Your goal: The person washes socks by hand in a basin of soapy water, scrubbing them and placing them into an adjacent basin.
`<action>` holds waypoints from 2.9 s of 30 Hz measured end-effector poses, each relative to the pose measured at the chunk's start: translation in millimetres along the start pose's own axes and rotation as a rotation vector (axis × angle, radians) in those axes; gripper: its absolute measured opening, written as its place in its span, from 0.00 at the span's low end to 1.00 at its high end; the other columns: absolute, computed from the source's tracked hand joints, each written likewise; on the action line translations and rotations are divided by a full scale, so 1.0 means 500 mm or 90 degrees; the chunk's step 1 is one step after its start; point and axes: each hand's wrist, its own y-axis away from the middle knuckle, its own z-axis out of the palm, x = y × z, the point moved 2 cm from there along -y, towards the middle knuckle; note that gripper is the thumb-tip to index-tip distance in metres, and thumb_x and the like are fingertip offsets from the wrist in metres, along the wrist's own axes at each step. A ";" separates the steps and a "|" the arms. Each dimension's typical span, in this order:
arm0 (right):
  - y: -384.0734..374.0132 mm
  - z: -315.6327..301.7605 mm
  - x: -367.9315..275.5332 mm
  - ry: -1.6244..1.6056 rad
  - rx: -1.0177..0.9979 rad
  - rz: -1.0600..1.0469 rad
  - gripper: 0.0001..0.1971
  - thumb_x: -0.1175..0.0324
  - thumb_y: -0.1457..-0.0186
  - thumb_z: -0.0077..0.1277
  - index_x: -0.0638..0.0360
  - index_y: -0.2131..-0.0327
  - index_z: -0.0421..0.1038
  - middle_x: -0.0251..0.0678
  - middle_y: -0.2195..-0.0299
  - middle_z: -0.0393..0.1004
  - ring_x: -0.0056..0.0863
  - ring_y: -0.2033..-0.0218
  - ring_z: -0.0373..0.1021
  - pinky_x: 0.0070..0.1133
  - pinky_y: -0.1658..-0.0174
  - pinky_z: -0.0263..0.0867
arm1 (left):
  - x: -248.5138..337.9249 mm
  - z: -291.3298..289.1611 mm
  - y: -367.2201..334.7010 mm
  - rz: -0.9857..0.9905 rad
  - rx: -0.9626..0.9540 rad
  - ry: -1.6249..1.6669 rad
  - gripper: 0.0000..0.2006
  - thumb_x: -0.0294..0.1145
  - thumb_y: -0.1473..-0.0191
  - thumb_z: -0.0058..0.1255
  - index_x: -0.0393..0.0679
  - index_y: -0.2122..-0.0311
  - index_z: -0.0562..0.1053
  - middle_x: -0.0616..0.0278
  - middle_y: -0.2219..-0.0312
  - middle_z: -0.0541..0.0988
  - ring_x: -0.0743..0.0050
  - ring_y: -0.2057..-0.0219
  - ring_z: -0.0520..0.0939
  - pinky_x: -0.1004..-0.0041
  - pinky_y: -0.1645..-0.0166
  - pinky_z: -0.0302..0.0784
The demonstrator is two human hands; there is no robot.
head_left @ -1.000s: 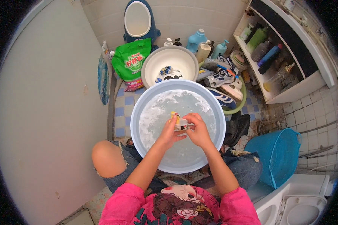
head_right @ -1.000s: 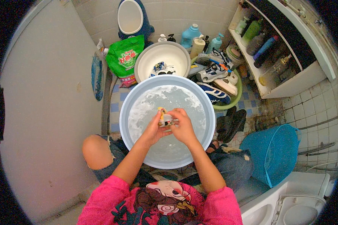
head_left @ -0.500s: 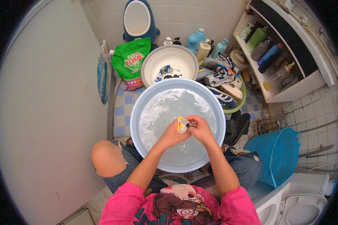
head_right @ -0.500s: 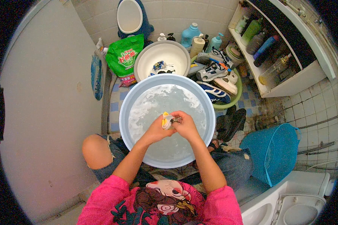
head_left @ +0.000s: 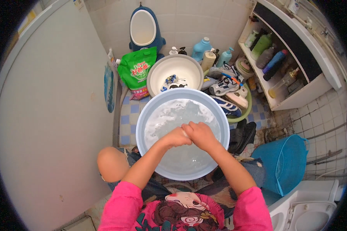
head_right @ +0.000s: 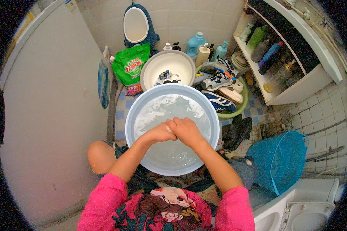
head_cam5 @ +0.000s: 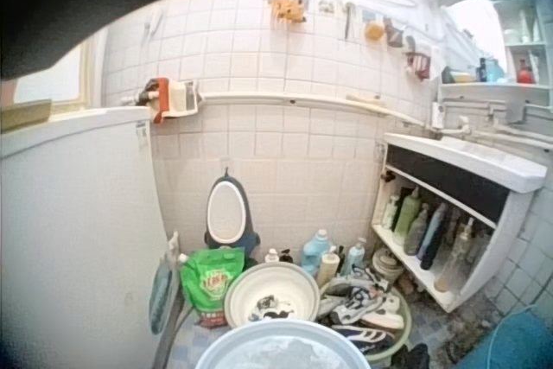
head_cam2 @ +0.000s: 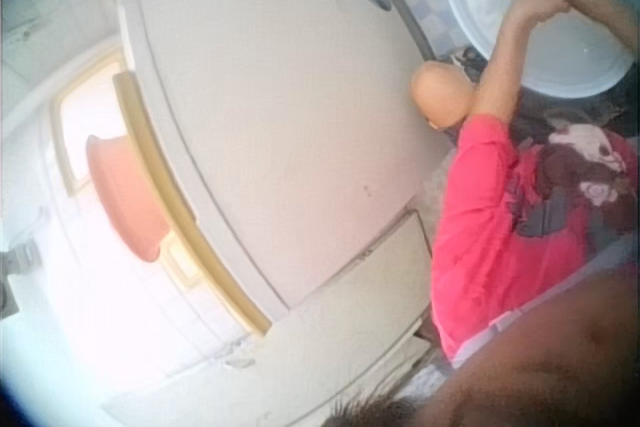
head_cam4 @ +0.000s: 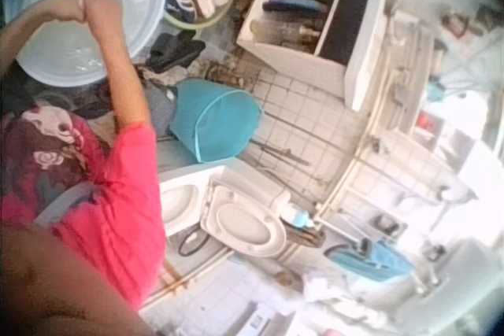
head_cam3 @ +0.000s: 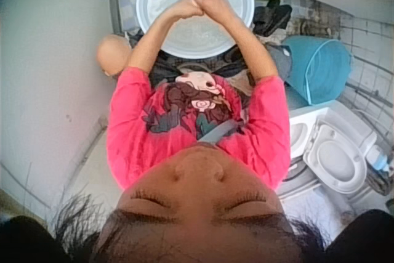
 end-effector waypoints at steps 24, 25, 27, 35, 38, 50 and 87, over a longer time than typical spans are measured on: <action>-0.018 0.100 0.045 -0.568 -0.192 0.350 0.07 0.69 0.63 0.50 0.62 0.78 0.71 0.39 0.84 0.70 0.32 0.79 0.67 0.24 0.75 0.62 | 0.035 -0.044 -0.010 0.448 0.228 -0.693 0.06 0.33 0.69 0.53 0.46 0.85 0.69 0.59 0.89 0.71 0.61 0.86 0.74 0.67 0.84 0.66; -0.021 0.098 0.045 -0.634 -0.264 0.442 0.09 0.69 0.62 0.51 0.62 0.74 0.70 0.35 0.82 0.69 0.27 0.78 0.66 0.21 0.74 0.61 | 0.022 -0.046 -0.019 0.444 0.264 -0.705 0.07 0.34 0.69 0.53 0.46 0.84 0.69 0.59 0.88 0.72 0.61 0.85 0.74 0.66 0.83 0.66; -0.018 0.102 0.054 -0.690 -0.336 0.532 0.11 0.69 0.61 0.52 0.62 0.70 0.69 0.31 0.80 0.68 0.21 0.76 0.65 0.19 0.74 0.60 | 0.029 -0.046 -0.023 0.445 0.308 -0.716 0.07 0.35 0.68 0.54 0.46 0.84 0.69 0.59 0.87 0.72 0.60 0.84 0.74 0.65 0.81 0.67; -0.061 0.017 0.087 -0.873 -0.001 0.369 0.21 0.69 0.52 0.50 0.63 0.54 0.60 0.35 0.69 0.69 0.19 0.71 0.67 0.15 0.73 0.64 | 0.045 -0.108 -0.041 0.396 0.236 -0.112 0.20 0.26 0.62 0.54 0.38 0.60 0.66 0.56 0.73 0.75 0.68 0.71 0.77 0.71 0.67 0.72; -0.088 0.008 0.139 -0.949 0.028 0.392 0.18 0.71 0.50 0.47 0.61 0.54 0.60 0.33 0.67 0.69 0.18 0.71 0.67 0.15 0.71 0.64 | 0.075 -0.130 -0.052 0.209 0.135 0.222 0.23 0.31 0.55 0.53 0.40 0.53 0.63 0.63 0.64 0.73 0.74 0.65 0.75 0.75 0.63 0.71; -0.222 0.034 0.250 -1.076 0.110 0.437 0.17 0.73 0.50 0.47 0.64 0.55 0.60 0.37 0.66 0.69 0.21 0.71 0.68 0.16 0.69 0.67 | 0.082 -0.238 -0.166 0.156 0.193 0.499 0.17 0.27 0.50 0.47 0.36 0.54 0.64 0.56 0.60 0.71 0.69 0.60 0.74 0.72 0.58 0.72; -0.126 -0.093 0.614 -0.164 0.408 0.476 0.18 0.68 0.56 0.50 0.58 0.58 0.65 0.41 0.53 0.58 0.39 0.52 0.55 0.30 0.51 0.54 | 0.200 -0.197 -0.508 0.013 0.164 0.650 0.43 0.65 0.50 0.19 0.35 0.43 0.33 0.48 0.42 0.36 0.55 0.40 0.40 0.61 0.40 0.35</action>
